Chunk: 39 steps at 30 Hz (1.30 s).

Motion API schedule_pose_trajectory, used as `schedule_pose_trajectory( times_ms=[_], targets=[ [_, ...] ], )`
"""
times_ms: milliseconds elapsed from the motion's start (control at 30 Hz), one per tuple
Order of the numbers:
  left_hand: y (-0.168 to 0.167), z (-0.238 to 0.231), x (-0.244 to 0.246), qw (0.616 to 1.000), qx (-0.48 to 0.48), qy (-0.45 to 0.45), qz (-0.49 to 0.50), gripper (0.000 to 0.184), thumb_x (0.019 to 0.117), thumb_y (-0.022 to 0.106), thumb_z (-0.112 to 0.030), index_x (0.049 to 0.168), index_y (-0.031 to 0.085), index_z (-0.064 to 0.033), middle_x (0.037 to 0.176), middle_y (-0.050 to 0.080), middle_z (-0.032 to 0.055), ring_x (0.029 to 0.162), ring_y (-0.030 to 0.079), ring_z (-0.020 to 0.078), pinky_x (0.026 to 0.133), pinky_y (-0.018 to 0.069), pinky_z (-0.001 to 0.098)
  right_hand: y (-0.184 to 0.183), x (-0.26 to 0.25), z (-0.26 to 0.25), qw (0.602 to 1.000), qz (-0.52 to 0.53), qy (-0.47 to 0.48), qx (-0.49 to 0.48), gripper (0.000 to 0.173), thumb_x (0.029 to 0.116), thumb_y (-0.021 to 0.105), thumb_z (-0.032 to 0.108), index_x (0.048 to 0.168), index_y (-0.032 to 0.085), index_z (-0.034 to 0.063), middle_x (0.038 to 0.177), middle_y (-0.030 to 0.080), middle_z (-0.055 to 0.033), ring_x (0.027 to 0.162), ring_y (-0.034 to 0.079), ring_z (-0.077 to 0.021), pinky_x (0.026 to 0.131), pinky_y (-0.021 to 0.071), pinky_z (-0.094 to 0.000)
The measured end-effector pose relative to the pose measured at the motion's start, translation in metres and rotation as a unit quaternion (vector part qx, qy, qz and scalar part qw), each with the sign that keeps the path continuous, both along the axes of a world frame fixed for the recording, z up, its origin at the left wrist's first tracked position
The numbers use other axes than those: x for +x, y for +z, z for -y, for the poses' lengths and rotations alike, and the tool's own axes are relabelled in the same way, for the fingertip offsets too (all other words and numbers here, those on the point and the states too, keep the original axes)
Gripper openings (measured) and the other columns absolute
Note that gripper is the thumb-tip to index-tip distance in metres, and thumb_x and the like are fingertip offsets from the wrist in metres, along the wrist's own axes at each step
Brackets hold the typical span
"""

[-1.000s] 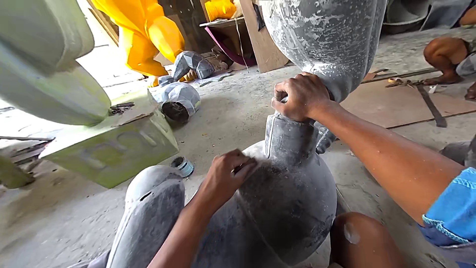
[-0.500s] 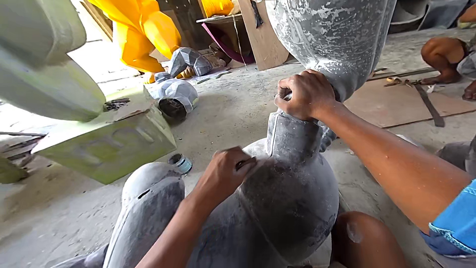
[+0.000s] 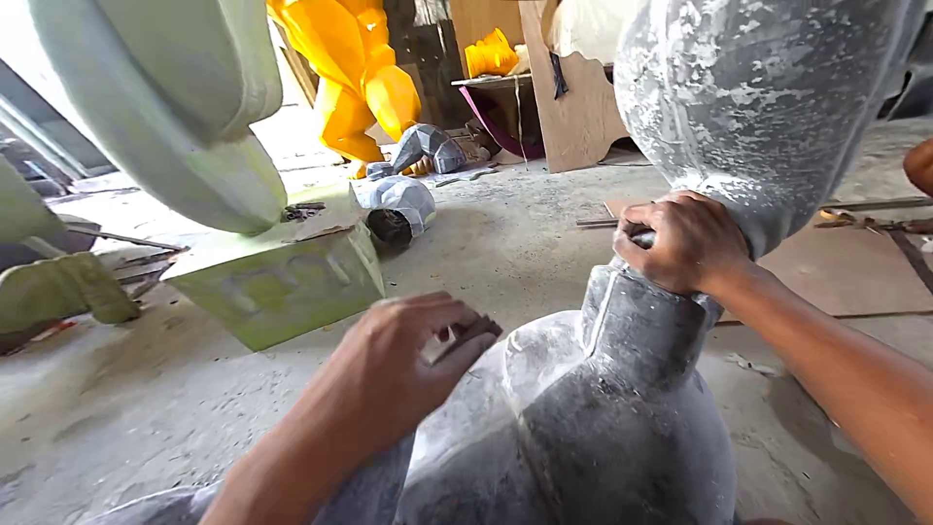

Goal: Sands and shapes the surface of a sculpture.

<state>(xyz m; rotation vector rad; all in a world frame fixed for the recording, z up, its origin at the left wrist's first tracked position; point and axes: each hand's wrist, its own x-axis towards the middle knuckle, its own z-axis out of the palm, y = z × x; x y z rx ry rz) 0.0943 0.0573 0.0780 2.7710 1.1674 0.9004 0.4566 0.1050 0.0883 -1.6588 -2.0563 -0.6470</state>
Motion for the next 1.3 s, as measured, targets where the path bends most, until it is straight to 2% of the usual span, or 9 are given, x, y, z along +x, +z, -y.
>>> schedule_pose_trajectory(
  times_ms=[200, 400, 500, 600, 667, 867, 967, 1133, 1300],
  targets=[
    [-0.009, -0.037, -0.014, 0.99, -0.118, 0.042, 0.063, 0.021, 0.0972, 0.064, -0.049, 0.093, 0.073, -0.0304, 0.079, 0.07, -0.0152, 0.069, 0.066, 0.0008, 0.059, 0.0584, 0.0257, -0.004, 0.002, 0.001, 1.0, 0.004, -0.007, 0.024, 0.038, 0.0925, 0.043, 0.051, 0.073, 0.067, 0.0289, 0.068, 0.064, 0.0039, 0.074, 0.066, -0.0194, 0.07, 0.0476, -0.0495],
    [-0.011, -0.035, -0.014, 0.989, -0.125, 0.028, 0.076, 0.021, 0.0999, 0.059, -0.048, 0.096, 0.071, -0.0307, 0.074, 0.066, -0.0151, 0.061, 0.063, 0.0008, 0.051, 0.0539, 0.0236, -0.003, 0.004, -0.002, 1.0, 0.005, -0.003, 0.014, 0.04, 0.0928, 0.04, 0.053, 0.079, 0.071, 0.0307, 0.073, 0.068, 0.0045, 0.076, 0.067, -0.0187, 0.068, 0.0467, -0.0512],
    [-0.009, -0.04, -0.017, 0.985, -0.138, 0.019, 0.102, 0.022, 0.1026, 0.058, -0.045, 0.096, 0.071, -0.0275, 0.073, 0.066, -0.0127, 0.06, 0.062, 0.0018, 0.05, 0.053, 0.0238, 0.001, 0.001, -0.007, 1.0, 0.007, -0.025, -0.016, 0.038, 0.0915, 0.043, 0.055, 0.084, 0.073, 0.033, 0.077, 0.07, 0.0042, 0.083, 0.068, -0.0209, 0.077, 0.0481, -0.0551],
    [-0.01, -0.043, -0.018, 0.984, -0.148, 0.025, 0.101, 0.027, 0.1048, 0.054, -0.045, 0.093, 0.069, -0.0263, 0.072, 0.063, -0.011, 0.061, 0.06, 0.0033, 0.052, 0.0516, 0.0266, 0.003, -0.02, -0.003, 0.995, -0.075, 0.026, -0.053, 0.029, 0.0955, 0.055, 0.05, 0.098, 0.077, 0.0307, 0.09, 0.075, 0.0086, 0.091, 0.07, -0.0128, 0.093, 0.0507, -0.0529],
    [-0.011, -0.045, -0.019, 0.983, -0.151, 0.022, 0.104, 0.032, 0.1067, 0.049, -0.045, 0.093, 0.068, -0.0247, 0.071, 0.061, -0.009, 0.061, 0.06, 0.0056, 0.053, 0.0516, 0.0294, 0.003, -0.057, 0.015, 0.973, -0.168, 0.139, -0.079, 0.023, 0.0987, 0.06, 0.037, 0.111, 0.074, 0.0231, 0.1, 0.075, 0.0084, 0.092, 0.072, -0.0082, 0.085, 0.0626, -0.0423],
    [0.0, -0.036, -0.019, 0.971, -0.194, -0.051, 0.131, 0.046, 0.1118, 0.034, -0.039, 0.086, 0.066, -0.018, 0.065, 0.06, -0.0035, 0.055, 0.058, 0.0095, 0.048, 0.0483, 0.0287, -0.02, -0.169, 0.066, 0.836, -0.392, 0.274, -0.271, 0.055, 0.1042, 0.057, 0.03, 0.157, 0.044, 0.0192, 0.136, 0.063, -0.0011, 0.101, 0.07, -0.0118, 0.087, 0.0619, -0.0349],
    [0.002, -0.035, -0.022, 0.956, -0.221, -0.093, 0.166, 0.041, 0.1113, 0.039, -0.034, 0.089, 0.07, -0.0157, 0.065, 0.063, -0.0026, 0.054, 0.059, 0.0075, 0.049, 0.0489, 0.0245, -0.036, -0.189, 0.07, 0.762, -0.517, 0.318, -0.227, 0.051, 0.1018, 0.065, 0.024, 0.15, 0.051, 0.0165, 0.131, 0.067, -0.0032, 0.1, 0.072, -0.0177, 0.085, 0.064, -0.036],
    [-0.003, -0.039, -0.022, 0.957, -0.216, -0.125, 0.149, 0.036, 0.1095, 0.046, -0.03, 0.087, 0.071, -0.0172, 0.07, 0.066, -0.0039, 0.061, 0.063, 0.0071, 0.055, 0.0534, 0.0275, -0.043, -0.191, 0.081, 0.735, -0.575, 0.332, -0.139, 0.044, 0.0961, 0.073, 0.018, 0.137, 0.058, 0.0128, 0.124, 0.069, -0.0077, 0.1, 0.073, -0.0228, 0.082, 0.0648, -0.0375],
    [-0.002, -0.028, -0.022, 0.962, -0.216, -0.083, 0.146, 0.077, 0.1024, 0.016, -0.071, 0.074, 0.065, -0.02, 0.068, 0.064, -0.0023, 0.067, 0.065, 0.0115, 0.058, 0.0521, 0.04, -0.035, -0.178, 0.084, 0.756, -0.58, 0.281, -0.111, 0.037, 0.0965, 0.074, 0.025, 0.125, 0.057, 0.0075, 0.099, 0.07, -0.0113, 0.084, 0.073, -0.0241, 0.076, 0.0651, -0.0422]
  ],
)
